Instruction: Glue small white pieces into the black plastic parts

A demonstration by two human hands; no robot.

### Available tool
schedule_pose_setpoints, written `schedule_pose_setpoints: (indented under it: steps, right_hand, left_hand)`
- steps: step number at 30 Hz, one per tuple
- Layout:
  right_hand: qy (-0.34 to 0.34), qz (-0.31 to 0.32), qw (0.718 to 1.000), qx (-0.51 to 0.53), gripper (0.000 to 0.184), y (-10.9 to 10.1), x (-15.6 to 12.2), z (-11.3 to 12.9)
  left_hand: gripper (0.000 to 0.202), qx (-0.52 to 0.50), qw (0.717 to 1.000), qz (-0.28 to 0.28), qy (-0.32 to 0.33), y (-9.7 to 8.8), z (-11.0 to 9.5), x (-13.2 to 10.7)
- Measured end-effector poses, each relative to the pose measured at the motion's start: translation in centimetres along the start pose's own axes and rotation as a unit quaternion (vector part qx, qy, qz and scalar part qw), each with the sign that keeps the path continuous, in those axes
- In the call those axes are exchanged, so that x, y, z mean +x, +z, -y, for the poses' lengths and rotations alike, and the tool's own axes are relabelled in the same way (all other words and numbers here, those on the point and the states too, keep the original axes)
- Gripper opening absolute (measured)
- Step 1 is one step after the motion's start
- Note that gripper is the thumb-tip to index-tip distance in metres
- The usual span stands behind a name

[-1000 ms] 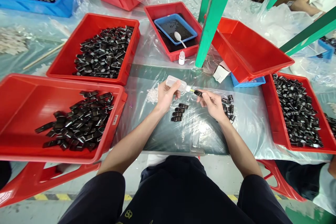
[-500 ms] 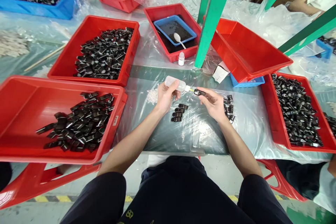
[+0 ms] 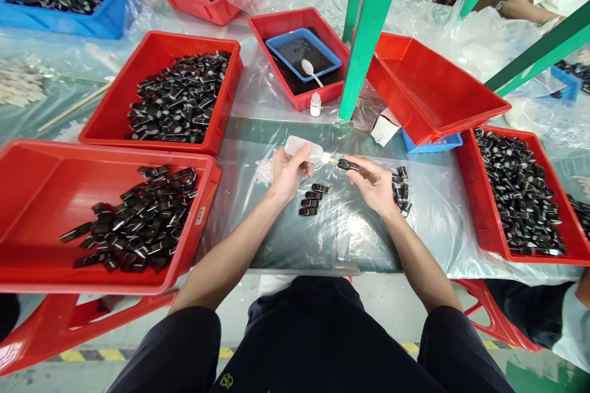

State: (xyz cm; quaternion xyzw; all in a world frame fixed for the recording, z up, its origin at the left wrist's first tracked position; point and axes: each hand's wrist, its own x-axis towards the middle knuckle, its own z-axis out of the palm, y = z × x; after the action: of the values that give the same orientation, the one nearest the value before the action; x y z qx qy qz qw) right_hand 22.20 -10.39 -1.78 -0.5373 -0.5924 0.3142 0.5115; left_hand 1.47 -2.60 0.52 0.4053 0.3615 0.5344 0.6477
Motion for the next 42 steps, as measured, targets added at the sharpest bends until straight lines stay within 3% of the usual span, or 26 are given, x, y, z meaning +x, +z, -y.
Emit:
schedule_pose_setpoints:
  steps: [19,24,32,42]
  right_hand:
    - [0.016,-0.024,0.999,0.022,0.038,0.4,0.2,0.3]
    - [0.039,-0.028,0.999,0.007,0.044,0.2,0.4,-0.4]
    - [-0.029,0.101,0.978,-0.182,0.023,0.3,0.4,-1.5]
    - [-0.069,0.224,0.955,-0.183,0.024,2.1,-0.7,0.0]
  left_hand:
    - [0.055,0.001,1.0,0.0,-0.012,0.0,0.0,0.0]
    - [0.056,-0.007,0.999,-0.037,-0.017,-0.3,0.4,0.5]
    - [0.055,-0.022,0.997,-0.076,-0.022,-0.8,0.7,1.3]
    - [0.053,-0.019,0.996,-0.076,-0.029,-0.5,0.6,1.0]
